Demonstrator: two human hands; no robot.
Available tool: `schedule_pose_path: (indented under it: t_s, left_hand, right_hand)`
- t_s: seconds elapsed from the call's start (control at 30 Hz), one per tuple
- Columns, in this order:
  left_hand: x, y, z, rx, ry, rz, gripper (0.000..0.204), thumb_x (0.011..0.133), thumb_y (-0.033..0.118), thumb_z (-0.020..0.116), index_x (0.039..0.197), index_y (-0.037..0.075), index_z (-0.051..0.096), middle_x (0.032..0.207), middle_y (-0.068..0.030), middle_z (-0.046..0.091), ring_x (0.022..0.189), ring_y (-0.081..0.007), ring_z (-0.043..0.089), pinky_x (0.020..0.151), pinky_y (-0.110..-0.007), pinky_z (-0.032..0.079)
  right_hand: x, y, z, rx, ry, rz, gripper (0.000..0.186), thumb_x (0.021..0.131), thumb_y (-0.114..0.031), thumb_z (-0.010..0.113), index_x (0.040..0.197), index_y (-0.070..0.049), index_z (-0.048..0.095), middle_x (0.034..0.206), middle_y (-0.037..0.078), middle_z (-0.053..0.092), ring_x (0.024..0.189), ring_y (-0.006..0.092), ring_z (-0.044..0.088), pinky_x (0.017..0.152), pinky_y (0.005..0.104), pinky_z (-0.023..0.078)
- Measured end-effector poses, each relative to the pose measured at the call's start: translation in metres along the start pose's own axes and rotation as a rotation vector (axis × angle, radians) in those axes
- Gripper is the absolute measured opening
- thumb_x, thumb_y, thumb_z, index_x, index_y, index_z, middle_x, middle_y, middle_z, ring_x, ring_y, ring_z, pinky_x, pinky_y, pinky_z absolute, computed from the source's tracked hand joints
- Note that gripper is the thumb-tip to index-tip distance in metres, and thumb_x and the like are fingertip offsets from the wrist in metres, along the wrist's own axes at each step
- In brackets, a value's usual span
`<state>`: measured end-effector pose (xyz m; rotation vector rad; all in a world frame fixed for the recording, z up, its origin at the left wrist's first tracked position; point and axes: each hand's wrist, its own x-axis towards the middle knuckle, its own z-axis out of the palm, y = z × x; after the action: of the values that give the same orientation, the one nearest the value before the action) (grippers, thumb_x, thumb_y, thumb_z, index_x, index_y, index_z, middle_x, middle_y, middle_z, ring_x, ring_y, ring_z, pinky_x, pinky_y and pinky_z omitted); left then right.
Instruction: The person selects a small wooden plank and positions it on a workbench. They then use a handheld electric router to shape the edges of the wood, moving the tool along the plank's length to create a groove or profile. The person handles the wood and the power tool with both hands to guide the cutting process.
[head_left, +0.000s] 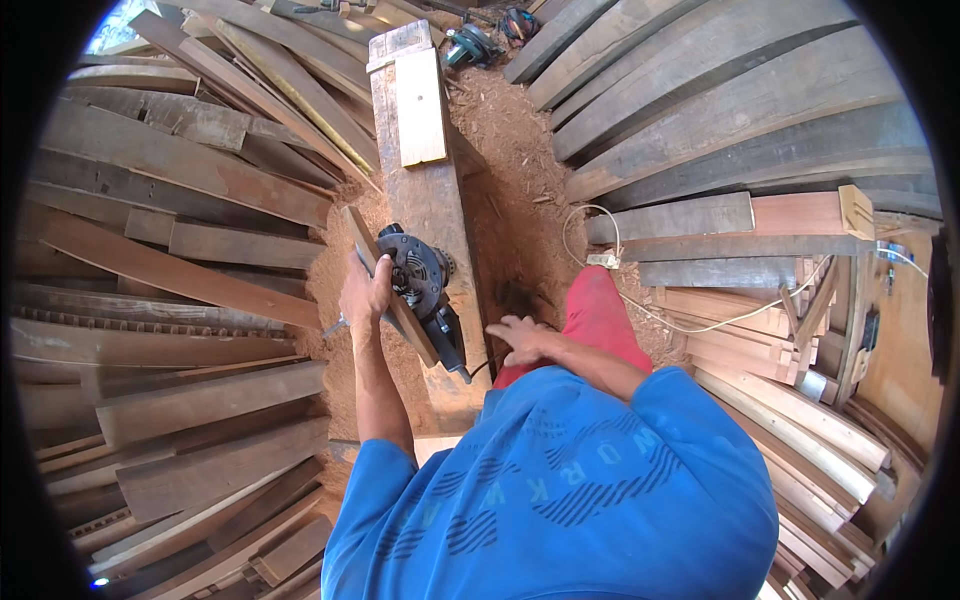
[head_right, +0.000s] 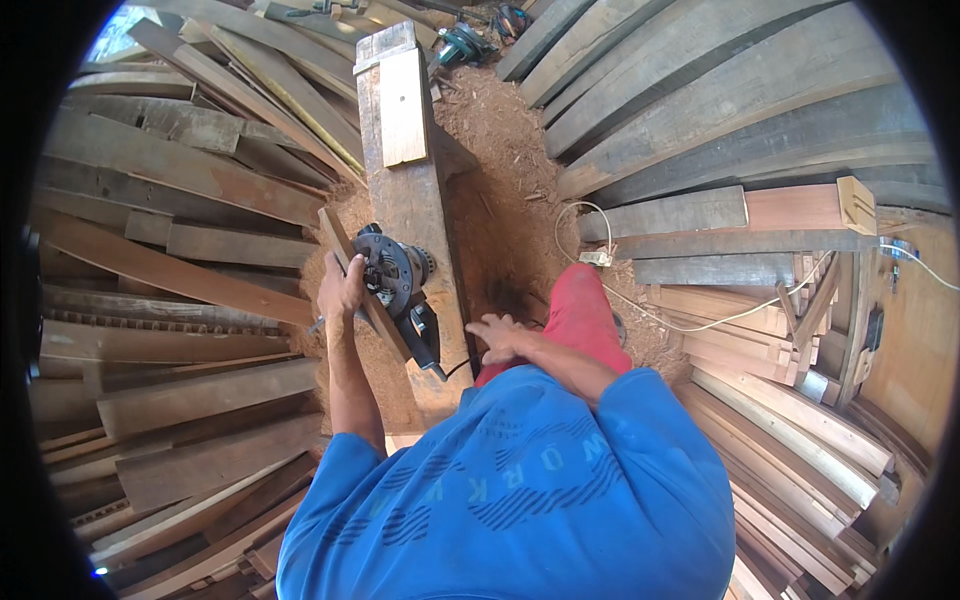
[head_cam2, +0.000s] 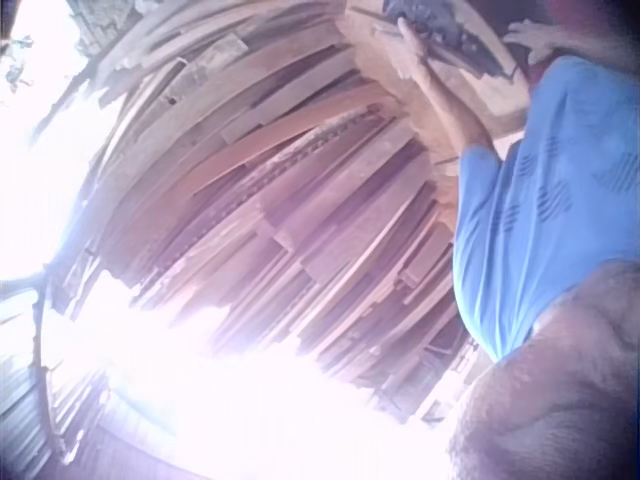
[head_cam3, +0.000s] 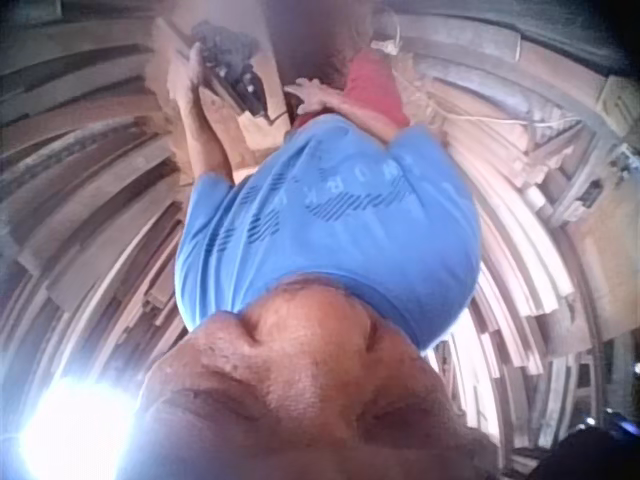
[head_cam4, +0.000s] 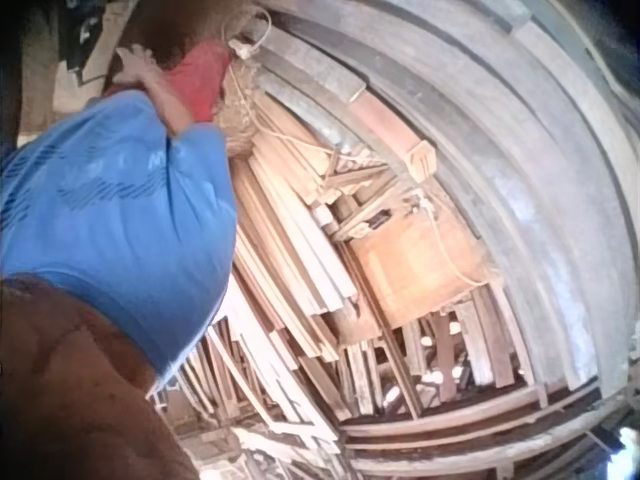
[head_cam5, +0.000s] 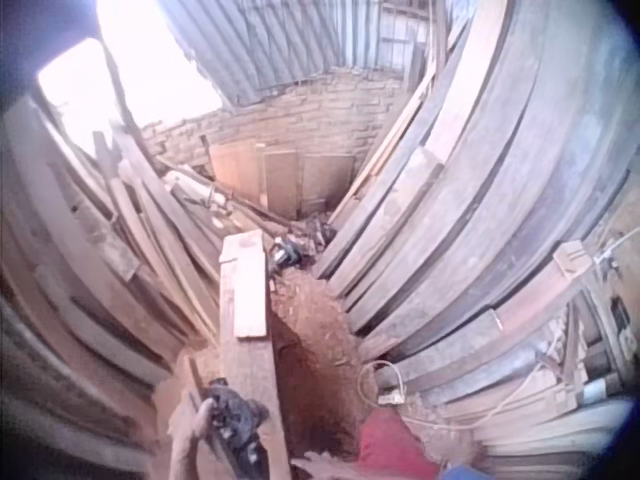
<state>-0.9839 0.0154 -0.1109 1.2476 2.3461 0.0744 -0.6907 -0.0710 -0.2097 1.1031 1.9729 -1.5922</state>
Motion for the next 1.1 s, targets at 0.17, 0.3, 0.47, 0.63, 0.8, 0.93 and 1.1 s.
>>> schedule_pose_path:
  t_s: [0.17, 0.3, 0.47, 0.63, 0.8, 0.93, 1.1]
  left_hand:
    - [0.0, 0.01, -0.004, 0.013, -0.014, -0.005, 0.066, 0.086, 0.057, 0.053, 0.132, 0.01, 0.046, 0.113, -0.0272, 0.066, 0.108, -0.0469, 0.062, 0.093, -0.053, 0.045]
    - [0.0, 0.005, -0.003, 0.01, 0.006, 0.005, 0.066, 0.086, 0.059, 0.053, 0.129, 0.01, 0.046, 0.11, -0.029, 0.066, 0.106, -0.0479, 0.062, 0.092, -0.054, 0.046]
    - [0.0, -0.002, -0.001, 0.003, -0.023, 0.013, 0.068, 0.086, 0.059, 0.052, 0.13, 0.008, 0.045, 0.109, -0.0289, 0.067, 0.105, -0.0484, 0.063, 0.091, -0.054, 0.046]
    - [-0.004, -0.002, 0.002, -0.001, -0.003, 0.016, 0.066, 0.086, 0.059, 0.052, 0.127, 0.007, 0.047, 0.109, -0.0282, 0.067, 0.104, -0.0471, 0.063, 0.091, -0.054, 0.046]
    - [-0.002, 0.002, -0.002, 0.009, 0.0, 0.016, 0.067, 0.086, 0.059, 0.052, 0.125, 0.005, 0.048, 0.107, -0.0284, 0.068, 0.104, -0.0461, 0.064, 0.09, -0.055, 0.047]
    - [-0.002, -0.003, -0.001, 0.001, 0.005, 0.008, 0.068, 0.086, 0.059, 0.052, 0.126, 0.004, 0.048, 0.107, -0.0295, 0.067, 0.104, -0.0462, 0.064, 0.09, -0.055, 0.046]
    - [0.0, 0.008, -0.007, -0.001, -0.007, 0.045, 0.069, 0.085, 0.059, 0.052, 0.129, 0.006, 0.046, 0.11, -0.0298, 0.067, 0.105, -0.0469, 0.064, 0.091, -0.054, 0.046]
  right_hand:
    - [0.039, -0.004, 0.025, -0.24, -0.424, -0.001, 0.063, 0.081, -0.04, 0.068, 0.138, -0.014, 0.056, 0.146, 0.022, 0.044, 0.133, 0.0453, 0.042, 0.107, 0.0519, 0.04]
    - [0.041, 0.051, 0.017, -0.256, -0.169, 0.359, 0.059, 0.081, -0.035, 0.069, 0.134, -0.009, 0.059, 0.139, 0.02, 0.053, 0.129, 0.0409, 0.05, 0.106, 0.0493, 0.043]
    - [0.033, 0.007, 0.013, -0.316, -0.061, 0.041, 0.09, 0.072, -0.038, 0.078, 0.146, -0.01, 0.038, 0.154, 0.019, 0.032, 0.133, 0.0441, 0.04, 0.107, 0.0506, 0.042]
    - [0.054, -0.005, 0.042, -0.22, -0.294, 0.116, 0.076, 0.072, -0.038, 0.077, 0.136, -0.005, 0.054, 0.151, 0.02, 0.035, 0.135, 0.0433, 0.039, 0.107, 0.0501, 0.042]
    - [0.038, 0.028, 0.048, -0.178, -0.125, 0.354, 0.074, 0.076, -0.034, 0.075, 0.14, -0.008, 0.049, 0.143, 0.02, 0.042, 0.131, 0.0425, 0.041, 0.106, 0.0504, 0.042]
    - [0.042, -0.006, 0.058, -0.115, 0.187, 0.015, 0.067, 0.079, -0.029, 0.068, 0.141, -0.011, 0.048, 0.14, 0.02, 0.047, 0.128, 0.0411, 0.045, 0.102, 0.0523, 0.043]
    - [0.081, -0.002, 0.101, -0.118, -0.293, -0.224, 0.044, 0.077, -0.025, 0.063, 0.12, -0.017, 0.067, 0.126, 0.02, 0.061, 0.118, 0.0416, 0.055, 0.096, 0.0519, 0.047]
